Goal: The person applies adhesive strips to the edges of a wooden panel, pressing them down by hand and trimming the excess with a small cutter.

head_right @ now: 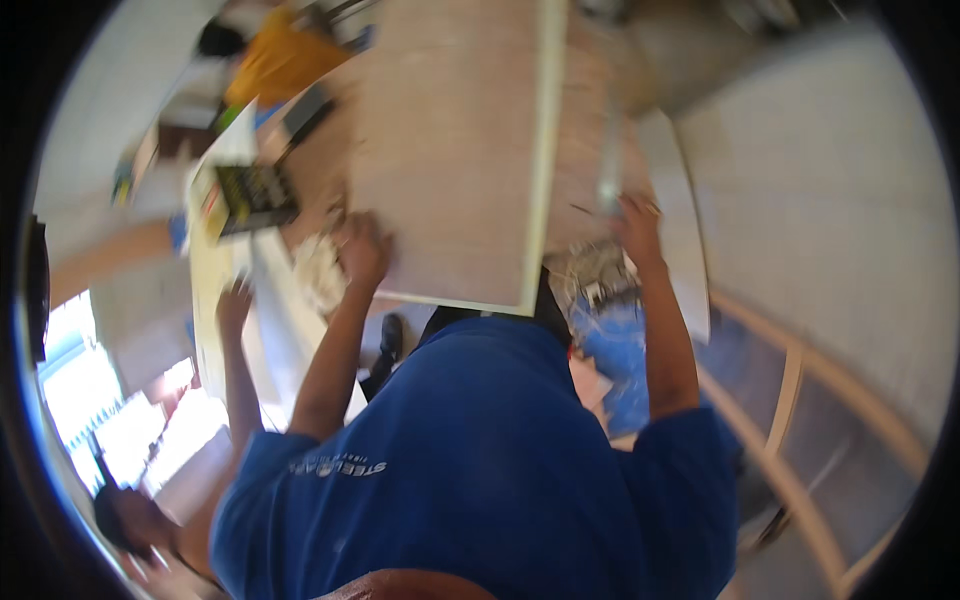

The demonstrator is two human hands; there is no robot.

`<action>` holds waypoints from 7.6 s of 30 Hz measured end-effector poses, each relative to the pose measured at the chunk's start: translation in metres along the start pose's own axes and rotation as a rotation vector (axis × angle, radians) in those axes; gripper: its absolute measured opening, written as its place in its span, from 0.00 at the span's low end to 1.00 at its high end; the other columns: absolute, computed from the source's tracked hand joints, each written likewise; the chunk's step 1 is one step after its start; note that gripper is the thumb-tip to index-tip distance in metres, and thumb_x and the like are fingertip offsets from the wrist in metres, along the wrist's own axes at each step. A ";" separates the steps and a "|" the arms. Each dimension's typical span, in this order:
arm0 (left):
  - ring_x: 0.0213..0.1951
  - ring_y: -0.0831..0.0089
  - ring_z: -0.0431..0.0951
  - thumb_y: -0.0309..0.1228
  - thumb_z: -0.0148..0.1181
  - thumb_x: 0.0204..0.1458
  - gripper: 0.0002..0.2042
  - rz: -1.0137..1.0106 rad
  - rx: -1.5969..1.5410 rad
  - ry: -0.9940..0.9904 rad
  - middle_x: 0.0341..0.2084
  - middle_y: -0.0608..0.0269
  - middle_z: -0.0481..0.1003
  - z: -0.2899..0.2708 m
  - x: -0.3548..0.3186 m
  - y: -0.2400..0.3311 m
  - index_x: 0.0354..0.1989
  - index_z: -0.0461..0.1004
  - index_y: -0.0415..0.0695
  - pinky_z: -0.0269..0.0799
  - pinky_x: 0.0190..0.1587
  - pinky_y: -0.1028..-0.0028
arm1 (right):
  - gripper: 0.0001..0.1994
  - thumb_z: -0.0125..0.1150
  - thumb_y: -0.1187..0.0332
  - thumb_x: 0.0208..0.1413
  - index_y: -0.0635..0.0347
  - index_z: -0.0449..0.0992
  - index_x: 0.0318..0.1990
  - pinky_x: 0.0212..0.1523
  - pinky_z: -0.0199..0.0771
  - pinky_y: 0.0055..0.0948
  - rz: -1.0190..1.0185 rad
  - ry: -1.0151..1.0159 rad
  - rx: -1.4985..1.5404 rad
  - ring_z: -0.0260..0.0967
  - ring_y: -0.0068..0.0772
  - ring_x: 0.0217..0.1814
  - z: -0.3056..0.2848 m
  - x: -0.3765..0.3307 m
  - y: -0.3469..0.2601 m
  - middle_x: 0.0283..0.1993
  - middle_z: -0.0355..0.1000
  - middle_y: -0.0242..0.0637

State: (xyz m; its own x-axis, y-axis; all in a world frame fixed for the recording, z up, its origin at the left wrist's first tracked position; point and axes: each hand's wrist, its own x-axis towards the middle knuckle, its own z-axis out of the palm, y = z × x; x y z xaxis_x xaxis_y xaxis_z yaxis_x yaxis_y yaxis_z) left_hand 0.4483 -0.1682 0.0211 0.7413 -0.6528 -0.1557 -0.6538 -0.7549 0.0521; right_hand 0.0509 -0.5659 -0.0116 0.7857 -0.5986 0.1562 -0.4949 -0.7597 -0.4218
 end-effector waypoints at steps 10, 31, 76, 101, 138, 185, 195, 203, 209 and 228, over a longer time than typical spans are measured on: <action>0.66 0.45 0.66 0.40 0.67 0.56 0.32 0.030 -0.609 -0.084 0.65 0.45 0.66 -0.057 -0.036 0.035 0.67 0.66 0.41 0.67 0.65 0.51 | 0.19 0.71 0.75 0.54 0.64 0.74 0.53 0.63 0.68 0.40 0.020 -0.037 0.329 0.70 0.46 0.60 -0.076 0.023 -0.120 0.54 0.74 0.46; 0.41 0.71 0.81 0.41 0.67 0.59 0.22 -0.337 -1.591 -0.131 0.42 0.58 0.83 -0.082 -0.067 -0.198 0.53 0.78 0.35 0.77 0.42 0.73 | 0.19 0.69 0.66 0.59 0.64 0.76 0.55 0.62 0.71 0.38 -0.027 -0.035 0.475 0.73 0.42 0.60 0.063 0.138 -0.217 0.57 0.76 0.44; 0.44 0.62 0.83 0.52 0.44 0.71 0.22 -1.325 -1.859 -0.369 0.40 0.59 0.81 0.016 -0.151 0.120 0.47 0.74 0.46 0.77 0.42 0.64 | 0.17 0.71 0.81 0.53 0.75 0.75 0.51 0.51 0.79 0.37 0.822 0.266 1.256 0.78 0.43 0.45 0.139 0.603 0.108 0.50 0.77 0.47; 0.22 0.76 0.76 0.49 0.63 0.62 0.22 -1.073 -1.263 -0.289 0.21 0.61 0.75 0.014 -0.152 0.044 0.33 0.74 0.38 0.72 0.24 0.76 | 0.02 0.60 0.71 0.67 0.56 0.74 0.43 0.37 0.75 0.25 1.047 0.279 0.994 0.69 0.17 0.31 -0.011 0.289 0.389 0.30 0.68 0.23; 0.50 0.49 0.76 0.40 0.68 0.54 0.20 -0.564 -0.360 0.339 0.45 0.49 0.77 -0.016 -0.053 -0.151 0.51 0.77 0.42 0.73 0.54 0.57 | 0.17 0.51 0.53 0.70 0.53 0.70 0.57 0.43 0.80 0.39 1.358 -0.311 1.085 0.75 0.33 0.47 0.046 -0.128 -0.170 0.46 0.74 0.35; 0.70 0.41 0.61 0.22 0.61 0.52 0.31 -0.039 -0.759 0.216 0.68 0.36 0.62 0.024 -0.060 -0.068 0.67 0.65 0.37 0.60 0.70 0.51 | 0.05 0.49 0.63 0.74 0.52 0.70 0.46 0.55 0.81 0.47 1.086 -0.150 1.864 0.77 0.32 0.44 0.107 -0.163 -0.205 0.43 0.77 0.33; 0.72 0.32 0.55 0.29 0.60 0.55 0.31 -0.053 -0.695 0.353 0.70 0.30 0.56 0.019 0.005 -0.045 0.70 0.65 0.46 0.53 0.72 0.44 | 0.09 0.46 0.64 0.74 0.58 0.70 0.51 0.56 0.80 0.48 1.140 -0.282 1.600 0.79 0.42 0.53 0.105 -0.133 -0.241 0.51 0.78 0.43; 0.69 0.36 0.61 0.33 0.56 0.59 0.27 0.020 -0.640 0.336 0.69 0.35 0.60 0.036 0.074 -0.082 0.70 0.66 0.46 0.59 0.68 0.46 | 0.17 0.47 0.59 0.74 0.64 0.72 0.52 0.47 0.83 0.38 1.133 -0.687 0.982 0.82 0.42 0.47 0.098 -0.051 -0.301 0.50 0.79 0.50; 0.55 0.45 0.76 0.32 0.55 0.62 0.18 -0.162 -1.022 0.313 0.50 0.40 0.78 -0.022 -0.001 -0.110 0.58 0.74 0.38 0.71 0.57 0.57 | 0.11 0.59 0.62 0.68 0.59 0.78 0.46 0.39 0.78 0.21 0.520 -0.918 0.679 0.81 0.27 0.41 0.061 0.024 -0.298 0.40 0.82 0.40; 0.47 0.43 0.79 0.40 0.59 0.59 0.17 -0.513 -1.011 -0.195 0.42 0.43 0.81 0.066 -0.224 -0.055 0.47 0.79 0.39 0.74 0.50 0.52 | 0.66 0.72 0.34 0.43 0.51 0.33 0.81 0.75 0.18 0.71 -0.522 -0.879 -0.283 0.06 0.62 0.84 0.185 0.150 -0.395 0.84 0.16 0.50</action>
State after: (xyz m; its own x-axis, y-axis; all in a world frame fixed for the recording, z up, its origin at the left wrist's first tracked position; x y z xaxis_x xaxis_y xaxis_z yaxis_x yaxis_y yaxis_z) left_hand 0.3084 0.0233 -0.0122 0.7912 -0.2998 -0.5330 0.2040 -0.6924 0.6921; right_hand 0.4329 -0.3086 0.0134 0.8622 0.1267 -0.4905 0.0016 -0.9689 -0.2475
